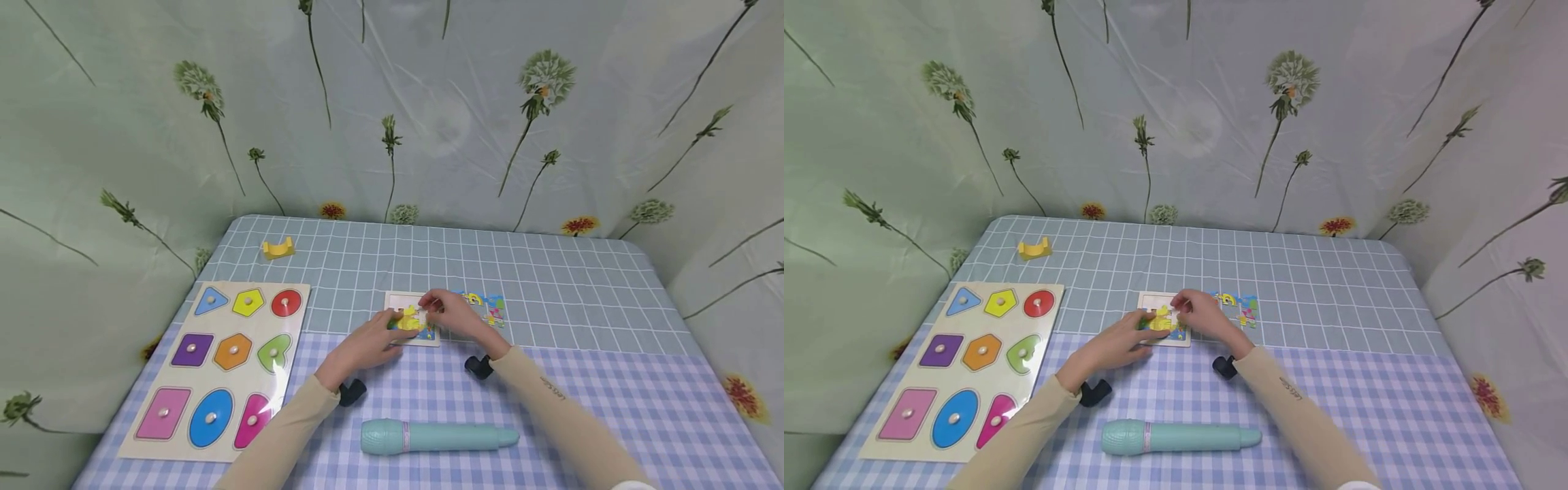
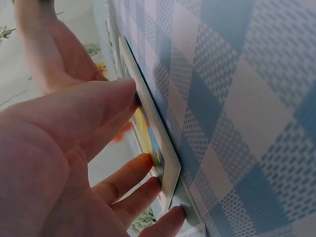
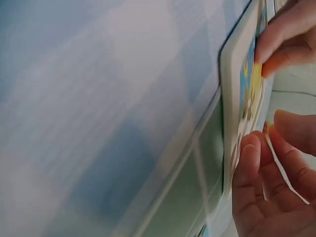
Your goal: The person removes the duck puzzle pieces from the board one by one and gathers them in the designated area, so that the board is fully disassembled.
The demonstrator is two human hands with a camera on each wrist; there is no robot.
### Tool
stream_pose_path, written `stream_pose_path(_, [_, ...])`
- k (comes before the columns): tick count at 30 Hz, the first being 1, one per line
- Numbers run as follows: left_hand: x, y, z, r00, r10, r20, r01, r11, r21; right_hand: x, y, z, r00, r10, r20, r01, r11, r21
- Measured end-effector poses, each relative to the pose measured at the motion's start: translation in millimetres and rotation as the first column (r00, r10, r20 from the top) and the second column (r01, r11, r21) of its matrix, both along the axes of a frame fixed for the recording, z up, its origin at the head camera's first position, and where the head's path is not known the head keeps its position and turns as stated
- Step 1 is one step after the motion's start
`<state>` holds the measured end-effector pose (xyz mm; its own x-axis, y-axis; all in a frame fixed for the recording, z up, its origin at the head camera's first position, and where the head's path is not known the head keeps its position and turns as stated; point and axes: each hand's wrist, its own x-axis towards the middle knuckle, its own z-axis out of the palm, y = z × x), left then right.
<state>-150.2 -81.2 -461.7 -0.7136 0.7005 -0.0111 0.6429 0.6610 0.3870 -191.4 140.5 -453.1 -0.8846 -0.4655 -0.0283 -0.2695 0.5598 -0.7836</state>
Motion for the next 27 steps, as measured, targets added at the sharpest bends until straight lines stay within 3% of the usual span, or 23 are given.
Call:
stream_pose_path(9, [0.3, 1.2, 1.6, 1.000, 0.002, 0.003, -0.002, 1.000, -0.011, -5.4, -18, -1.9, 1.000, 0.018, -0.010, -0.018, 0.999, 0.047])
stream_pose_path(14, [-0.1, 2.7, 3.3, 1.000, 0.005, 0.014, -0.004, 1.000, -0.025, -4.4, -18, -2.3, 1.000, 0.020, -0.004, -0.020, 1.000, -0.003])
stream_pose_path(21, [-0.6, 4.2, 6.9, 1.000, 0.007, 0.016, -0.006, 0.999, -0.044, -4.8, -19, -0.8, 0.998, 0.021, -0.067, -0.022, 1.000, -0.007])
stream_pose_path(27, [0.8, 4.0, 7.7, 0.998, 0.027, 0.049, -0.025, 0.999, -0.047, -7.6, 0, 1.8, 0.996, -0.074, 0.047, 0.079, 0.988, -0.134])
